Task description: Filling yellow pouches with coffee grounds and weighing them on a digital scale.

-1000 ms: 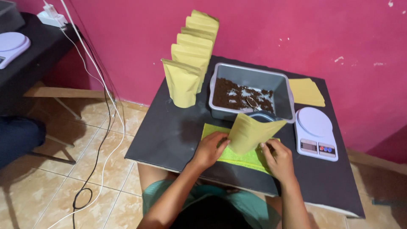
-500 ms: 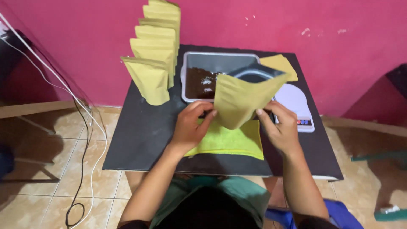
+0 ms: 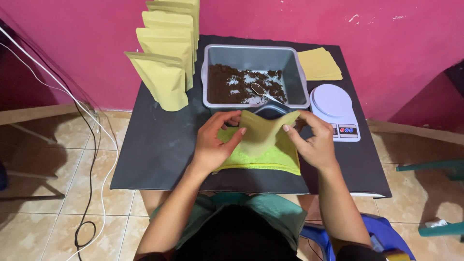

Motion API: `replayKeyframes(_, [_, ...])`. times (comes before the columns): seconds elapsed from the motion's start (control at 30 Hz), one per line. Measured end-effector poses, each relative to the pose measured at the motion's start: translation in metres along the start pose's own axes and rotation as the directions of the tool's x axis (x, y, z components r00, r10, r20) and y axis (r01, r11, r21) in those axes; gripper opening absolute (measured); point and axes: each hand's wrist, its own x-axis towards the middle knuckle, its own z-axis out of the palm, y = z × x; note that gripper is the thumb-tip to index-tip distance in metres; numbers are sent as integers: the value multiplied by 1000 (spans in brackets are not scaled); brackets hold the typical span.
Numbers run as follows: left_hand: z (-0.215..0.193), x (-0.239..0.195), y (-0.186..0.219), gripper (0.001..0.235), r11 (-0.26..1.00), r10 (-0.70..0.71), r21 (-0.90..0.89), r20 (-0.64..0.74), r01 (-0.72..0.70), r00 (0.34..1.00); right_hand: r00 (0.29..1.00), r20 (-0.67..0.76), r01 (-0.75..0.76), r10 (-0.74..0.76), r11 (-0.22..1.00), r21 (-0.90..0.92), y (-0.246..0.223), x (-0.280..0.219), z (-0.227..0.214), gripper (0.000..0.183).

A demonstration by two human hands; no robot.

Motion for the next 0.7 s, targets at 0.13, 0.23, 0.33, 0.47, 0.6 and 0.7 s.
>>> replayKeyframes(0.13, [2,0,1,32,1000,-2,-10,3,2,1000,999,-21,-26,26,1000,15,7,-4,1,29])
replayKeyframes(0.23, [2,0,-5,30,1000,-21,-5,36,21,999,999,-28,-39,40,998,40,13,-7,6,33])
replayKeyframes(0.33, [4,-9,-26,32,998,-57,25,114,54,992,997,-33,-69,73,992,109,36,-18,19,29])
replayKeyframes(0.47, [11,-31,-57,33,993,-114,51,200,105,973,996,18,-90,88,989,116,68,-34,32,19])
replayKeyframes(0.6, [16,-42,-67,30,986,-159,71,178,148,971,998,44,-57,52,993,103,47,-27,33,22])
replayKeyframes(0.7, [16,-49,-68,18,983,-146,133,181,123,973,998,69,-2,-2,998,66,46,-29,36,18])
